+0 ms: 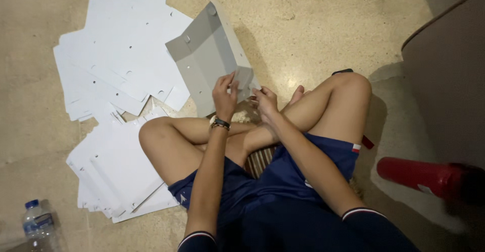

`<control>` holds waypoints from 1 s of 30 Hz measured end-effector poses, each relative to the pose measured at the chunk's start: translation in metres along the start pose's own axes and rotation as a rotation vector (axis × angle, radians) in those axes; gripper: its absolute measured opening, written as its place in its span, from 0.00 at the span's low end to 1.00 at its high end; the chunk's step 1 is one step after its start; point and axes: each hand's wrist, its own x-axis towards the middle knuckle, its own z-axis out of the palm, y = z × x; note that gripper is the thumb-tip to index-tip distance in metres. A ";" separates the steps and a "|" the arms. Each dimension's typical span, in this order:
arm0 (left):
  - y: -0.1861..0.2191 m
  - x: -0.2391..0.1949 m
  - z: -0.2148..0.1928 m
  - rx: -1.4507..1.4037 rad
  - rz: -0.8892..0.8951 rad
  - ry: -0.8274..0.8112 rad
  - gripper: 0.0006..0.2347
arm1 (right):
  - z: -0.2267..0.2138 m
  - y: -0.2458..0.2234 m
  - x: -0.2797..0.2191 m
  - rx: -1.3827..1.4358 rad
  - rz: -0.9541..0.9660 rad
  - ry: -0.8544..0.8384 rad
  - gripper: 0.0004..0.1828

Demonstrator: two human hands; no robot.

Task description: The person sits on the floor and assembles flat-packed cardboard boxes by folding the sides and inserting tabs into slots. They handle multiple white cardboard pieces, folding them into box shapes and placing the completed boxes on the floor.

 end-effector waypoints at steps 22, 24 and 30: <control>-0.010 -0.020 -0.002 0.354 0.303 -0.116 0.11 | 0.009 -0.004 -0.008 0.020 -0.071 -0.050 0.12; -0.010 -0.020 -0.001 0.369 0.305 -0.131 0.12 | 0.009 -0.005 -0.006 0.072 -0.067 -0.044 0.11; -0.015 -0.023 0.002 0.381 0.310 -0.129 0.11 | 0.006 0.005 0.003 0.018 -0.075 -0.019 0.11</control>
